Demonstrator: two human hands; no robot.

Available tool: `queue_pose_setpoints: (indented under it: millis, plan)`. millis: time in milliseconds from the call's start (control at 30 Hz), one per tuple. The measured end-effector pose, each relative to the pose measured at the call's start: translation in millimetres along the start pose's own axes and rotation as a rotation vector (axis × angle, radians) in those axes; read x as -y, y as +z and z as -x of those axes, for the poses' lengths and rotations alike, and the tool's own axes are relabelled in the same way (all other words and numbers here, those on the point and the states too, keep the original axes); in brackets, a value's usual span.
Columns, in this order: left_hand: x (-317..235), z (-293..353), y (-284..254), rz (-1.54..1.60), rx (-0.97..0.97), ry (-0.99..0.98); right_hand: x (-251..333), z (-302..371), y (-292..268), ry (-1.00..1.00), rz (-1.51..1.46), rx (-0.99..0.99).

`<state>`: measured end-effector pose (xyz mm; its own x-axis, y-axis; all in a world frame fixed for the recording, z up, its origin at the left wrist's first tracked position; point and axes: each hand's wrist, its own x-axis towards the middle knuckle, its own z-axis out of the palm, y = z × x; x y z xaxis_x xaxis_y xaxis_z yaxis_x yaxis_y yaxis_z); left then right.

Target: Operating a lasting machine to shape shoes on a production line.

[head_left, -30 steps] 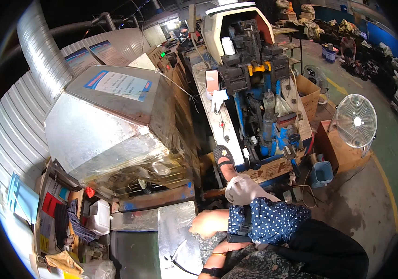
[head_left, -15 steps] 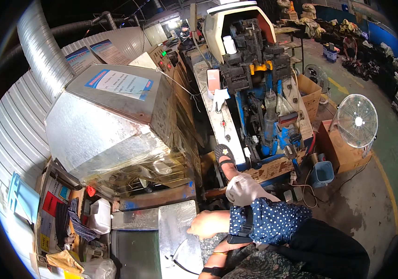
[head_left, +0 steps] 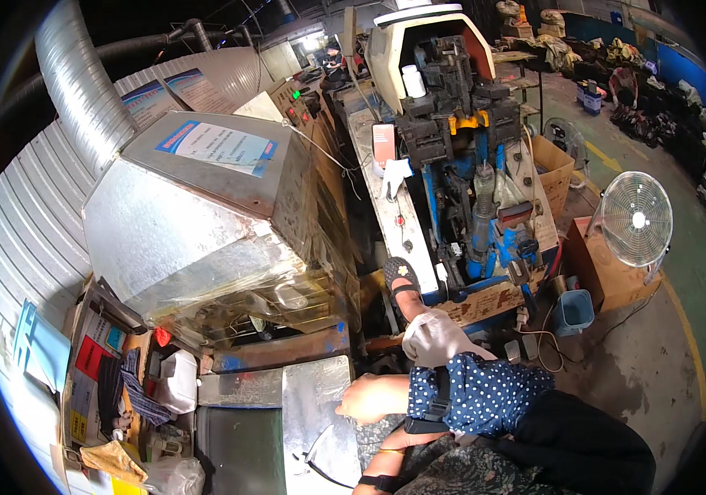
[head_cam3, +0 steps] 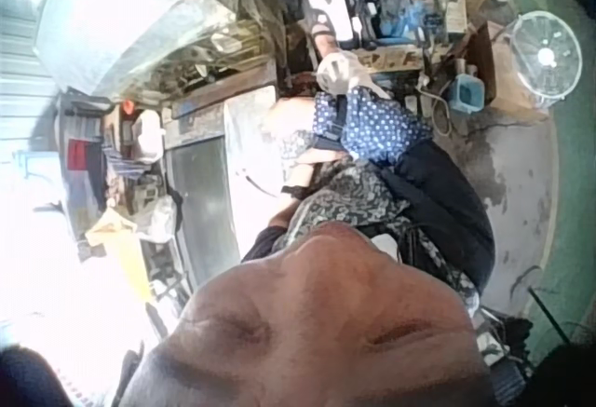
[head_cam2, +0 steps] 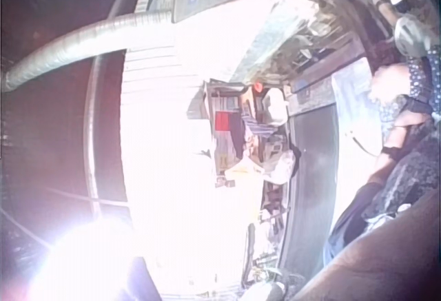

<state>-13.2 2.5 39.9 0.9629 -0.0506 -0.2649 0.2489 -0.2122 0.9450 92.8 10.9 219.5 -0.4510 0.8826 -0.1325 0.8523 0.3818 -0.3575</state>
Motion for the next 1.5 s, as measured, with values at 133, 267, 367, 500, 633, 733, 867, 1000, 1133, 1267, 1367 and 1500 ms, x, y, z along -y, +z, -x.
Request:
queue_pose_setpoints:
  millis: [133,267,367,500,633,733,867,1000,1133,1267,1367,1500]
  plan:
    - [-1,0,-1,-0.013,0.009,0.001,-2,6,1,-0.066,-0.045,-0.11]
    - [1,-4,5,-0.035,0.014,-0.001,-14,-7,11,-0.013,-0.019,0.022]
    - [-1,-4,0,-0.047,0.017,-0.003,-14,-14,18,0.05,-0.012,0.012]
    - [0,-1,1,-0.063,0.023,-0.004,-4,-2,6,-0.015,-0.049,-0.045]
    - [-3,-5,-3,-0.079,0.044,-0.007,-5,-3,5,-0.001,-0.023,-0.025]
    - [3,1,-1,-0.088,0.049,-0.008,-7,-2,9,-0.021,-0.043,-0.056]
    - [5,-2,5,-0.109,0.056,-0.013,-16,-13,21,0.005,0.0,0.014]
    - [3,-3,2,-0.124,0.063,-0.017,-10,-11,15,0.006,-0.019,-0.029]
    - [5,-1,2,-0.138,0.076,-0.022,1,1,-2,0.009,-0.021,-0.004]
    - [11,3,5,-0.155,0.098,-0.023,-7,-5,7,-0.021,0.034,0.028]
    - [3,-4,0,-0.162,0.094,-0.026,-4,-4,4,-0.046,-0.016,0.009]
    - [-1,-13,3,-0.181,0.109,-0.03,-16,-15,20,-0.034,0.033,0.046]
